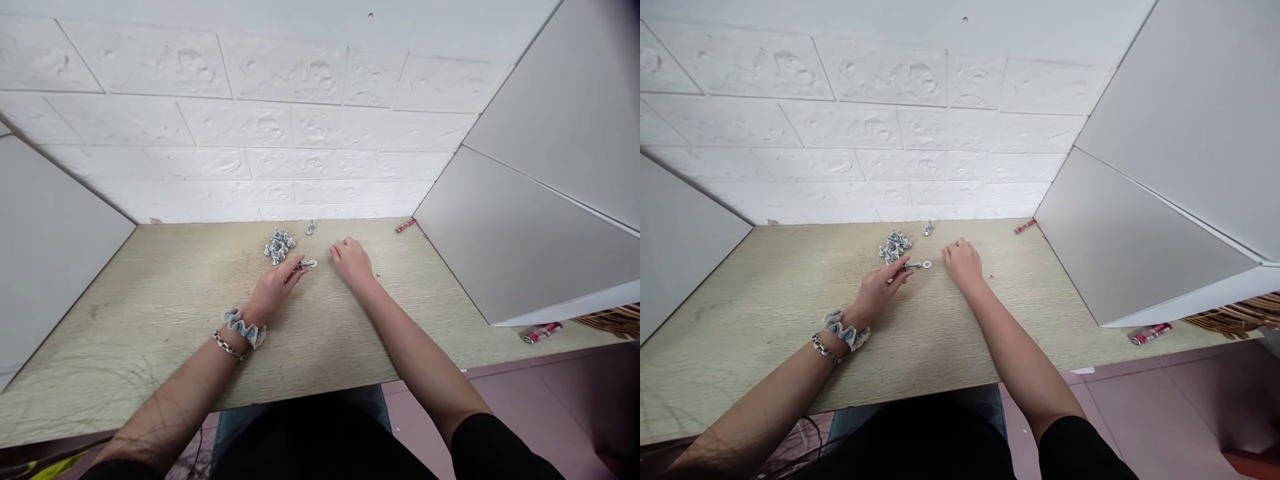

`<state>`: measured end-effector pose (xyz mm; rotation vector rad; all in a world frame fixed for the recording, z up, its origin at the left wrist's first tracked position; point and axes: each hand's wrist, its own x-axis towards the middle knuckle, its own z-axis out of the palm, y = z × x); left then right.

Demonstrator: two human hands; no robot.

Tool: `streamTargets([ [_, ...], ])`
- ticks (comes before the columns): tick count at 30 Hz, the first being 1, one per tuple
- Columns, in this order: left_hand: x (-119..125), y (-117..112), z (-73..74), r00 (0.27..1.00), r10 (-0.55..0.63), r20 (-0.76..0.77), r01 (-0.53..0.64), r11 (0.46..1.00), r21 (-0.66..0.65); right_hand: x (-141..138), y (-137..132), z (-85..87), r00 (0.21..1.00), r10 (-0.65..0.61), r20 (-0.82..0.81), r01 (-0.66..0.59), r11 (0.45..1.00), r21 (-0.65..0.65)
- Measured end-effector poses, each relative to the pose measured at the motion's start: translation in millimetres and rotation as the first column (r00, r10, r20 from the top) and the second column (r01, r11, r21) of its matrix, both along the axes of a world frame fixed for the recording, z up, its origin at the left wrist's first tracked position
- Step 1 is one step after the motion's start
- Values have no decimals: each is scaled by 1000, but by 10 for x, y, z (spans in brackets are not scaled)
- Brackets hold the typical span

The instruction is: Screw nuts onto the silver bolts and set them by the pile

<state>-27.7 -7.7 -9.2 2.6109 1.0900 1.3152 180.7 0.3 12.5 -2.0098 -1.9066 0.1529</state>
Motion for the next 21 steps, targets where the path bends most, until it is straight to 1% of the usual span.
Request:
streamTargets([
  [2,1,8,-3,1000,-28,9,28,1000,3,-63,-40,3,984,105,-146,-96,993,65],
  [3,0,14,-9,999,-42,10,42,999,3,-103,-64,-4,954,185,-235,-169,982,84],
  [5,-4,27,-25,998,-58,7,58,998,-6,-191,-111,-29,852,331,-406,-316,943,106],
  [7,-11,37,-40,999,-51,-3,51,998,-27,-272,-150,-62,749,434,-500,-435,892,122],
  [8,-14,40,-44,999,-44,-11,44,998,-44,-304,-163,-76,718,460,-522,-466,875,129],
  [9,-16,41,-45,999,-36,-20,35,997,-65,-329,-172,-87,706,469,-530,-479,868,130],
  [10,-17,41,-41,999,-29,-30,26,996,-89,-346,-179,-93,708,469,-528,-477,869,132],
  [12,-14,35,-25,998,-23,-59,14,989,-147,-361,-187,-88,736,456,-501,-452,881,139],
  [14,-6,26,-6,995,-42,-91,21,976,-215,-352,-192,-61,776,438,-454,-417,896,151],
  [16,5,16,7,993,-59,-107,29,965,-260,-317,-189,-16,835,387,-391,-360,922,144],
  [19,20,-1,19,992,-42,-118,8,962,-272,-198,-151,60,943,211,-259,-194,977,90],
  [21,26,-16,33,989,-23,-144,-16,964,-264,-79,-101,98,986,54,-157,-48,998,39],
])
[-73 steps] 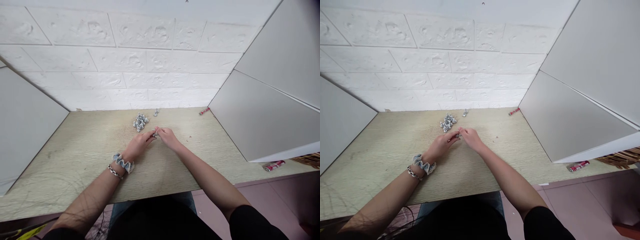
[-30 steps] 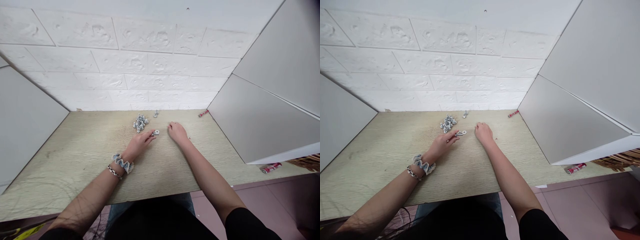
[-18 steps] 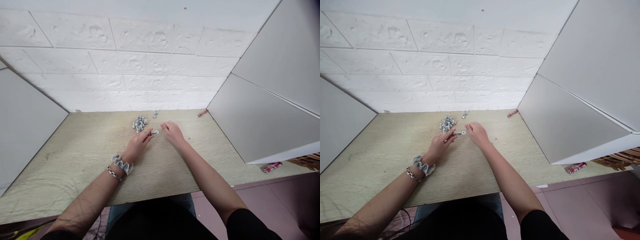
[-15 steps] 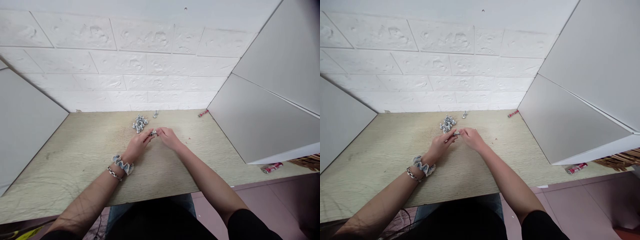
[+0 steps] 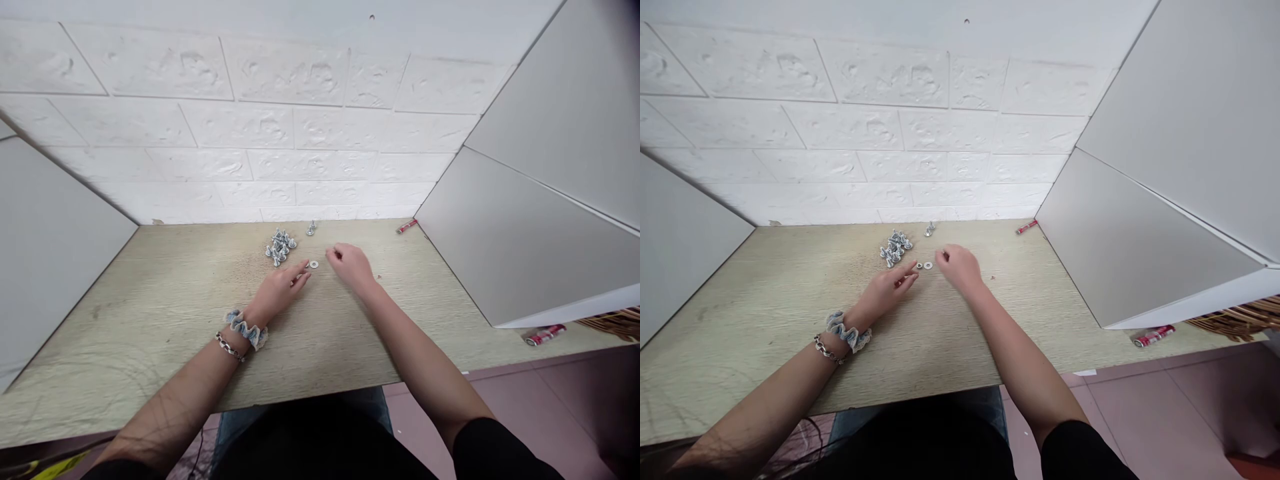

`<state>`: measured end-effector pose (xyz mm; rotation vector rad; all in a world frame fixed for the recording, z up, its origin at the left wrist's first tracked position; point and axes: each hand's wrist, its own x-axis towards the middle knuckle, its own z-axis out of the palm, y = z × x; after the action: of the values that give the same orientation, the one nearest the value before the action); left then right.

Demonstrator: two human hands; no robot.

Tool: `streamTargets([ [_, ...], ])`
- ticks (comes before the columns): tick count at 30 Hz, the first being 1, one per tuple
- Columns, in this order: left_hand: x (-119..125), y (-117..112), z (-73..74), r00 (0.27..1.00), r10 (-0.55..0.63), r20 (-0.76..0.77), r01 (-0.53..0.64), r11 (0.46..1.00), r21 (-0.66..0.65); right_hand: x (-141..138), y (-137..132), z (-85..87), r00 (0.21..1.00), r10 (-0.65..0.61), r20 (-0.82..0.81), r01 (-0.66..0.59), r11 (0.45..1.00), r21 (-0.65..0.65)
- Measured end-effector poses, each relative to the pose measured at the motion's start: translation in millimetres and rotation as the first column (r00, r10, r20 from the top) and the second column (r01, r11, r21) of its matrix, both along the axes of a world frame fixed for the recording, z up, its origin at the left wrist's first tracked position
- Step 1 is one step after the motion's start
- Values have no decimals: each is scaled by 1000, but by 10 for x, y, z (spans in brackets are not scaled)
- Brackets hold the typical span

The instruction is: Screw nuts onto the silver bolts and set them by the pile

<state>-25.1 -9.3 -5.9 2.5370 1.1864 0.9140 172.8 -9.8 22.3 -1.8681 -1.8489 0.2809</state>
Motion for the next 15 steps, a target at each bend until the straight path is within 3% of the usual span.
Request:
streamTargets([
  [3,4,-25,33,999,-12,-38,12,1000,5,189,83,20,975,-191,114,200,976,-80],
  [5,7,-39,49,998,-42,-46,42,999,3,286,123,6,959,-228,167,251,959,-132],
  [11,15,-57,31,998,-60,-18,61,997,56,385,158,-78,959,-203,196,255,920,-297],
  [13,10,-76,43,997,-77,23,75,992,101,348,113,-10,965,-184,189,237,919,-314],
  [15,6,-115,83,990,-112,85,98,983,154,272,-24,179,968,-194,161,227,948,-224],
])
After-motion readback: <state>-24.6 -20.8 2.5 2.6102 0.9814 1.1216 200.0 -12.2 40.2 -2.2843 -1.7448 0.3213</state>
